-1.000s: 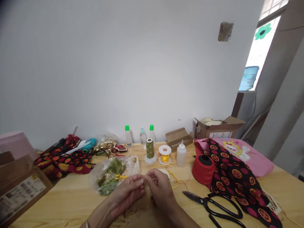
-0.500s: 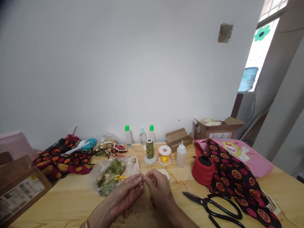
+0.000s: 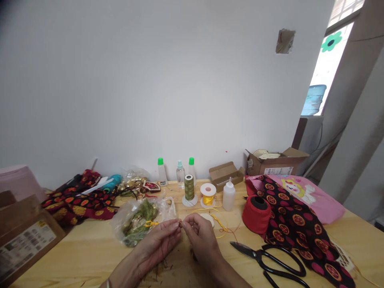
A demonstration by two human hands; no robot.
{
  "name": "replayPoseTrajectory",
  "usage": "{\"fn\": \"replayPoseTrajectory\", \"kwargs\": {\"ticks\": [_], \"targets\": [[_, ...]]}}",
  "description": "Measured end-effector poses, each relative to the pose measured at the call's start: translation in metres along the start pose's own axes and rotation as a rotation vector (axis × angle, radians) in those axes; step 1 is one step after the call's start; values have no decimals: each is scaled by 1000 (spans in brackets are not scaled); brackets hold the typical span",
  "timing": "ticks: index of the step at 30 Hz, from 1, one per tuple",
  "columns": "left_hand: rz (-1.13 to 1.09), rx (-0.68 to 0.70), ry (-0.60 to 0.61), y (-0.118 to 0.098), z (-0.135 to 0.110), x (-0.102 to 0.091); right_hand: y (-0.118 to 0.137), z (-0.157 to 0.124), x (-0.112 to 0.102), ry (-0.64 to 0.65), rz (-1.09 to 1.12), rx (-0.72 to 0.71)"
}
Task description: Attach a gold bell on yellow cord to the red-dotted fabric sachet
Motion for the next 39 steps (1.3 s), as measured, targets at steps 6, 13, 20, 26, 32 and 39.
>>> {"fn": "replayPoseTrajectory", "kwargs": {"ticks": [6,13,20,26,32,39], "targets": [[8,-3,-13,-2,0,0,3,1,0,10,66,12],[27,9,-25,-4,1,-1,5,1,-3,-30,205,105],[94,25,-93,-6,1,-8,4,1,-4,-27,200,99],[137,20,-103,-4,3,-11,5,1,-5,-22,204,104],[232,23,-155,-7,0,-11,8,0,-7,-30,226,117],[221,73,-197,-12,-1,-11,8,0,-6,-27,196,98]]}}
Point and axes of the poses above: each hand's wrist, its own z-axis towards the middle knuckle, its own x-axis out of the palm, y = z × x, the point moved 6 cm from there along z, towards the middle knuckle, and after that the axes turned 9 degrees about x, right-handed, at the moved point
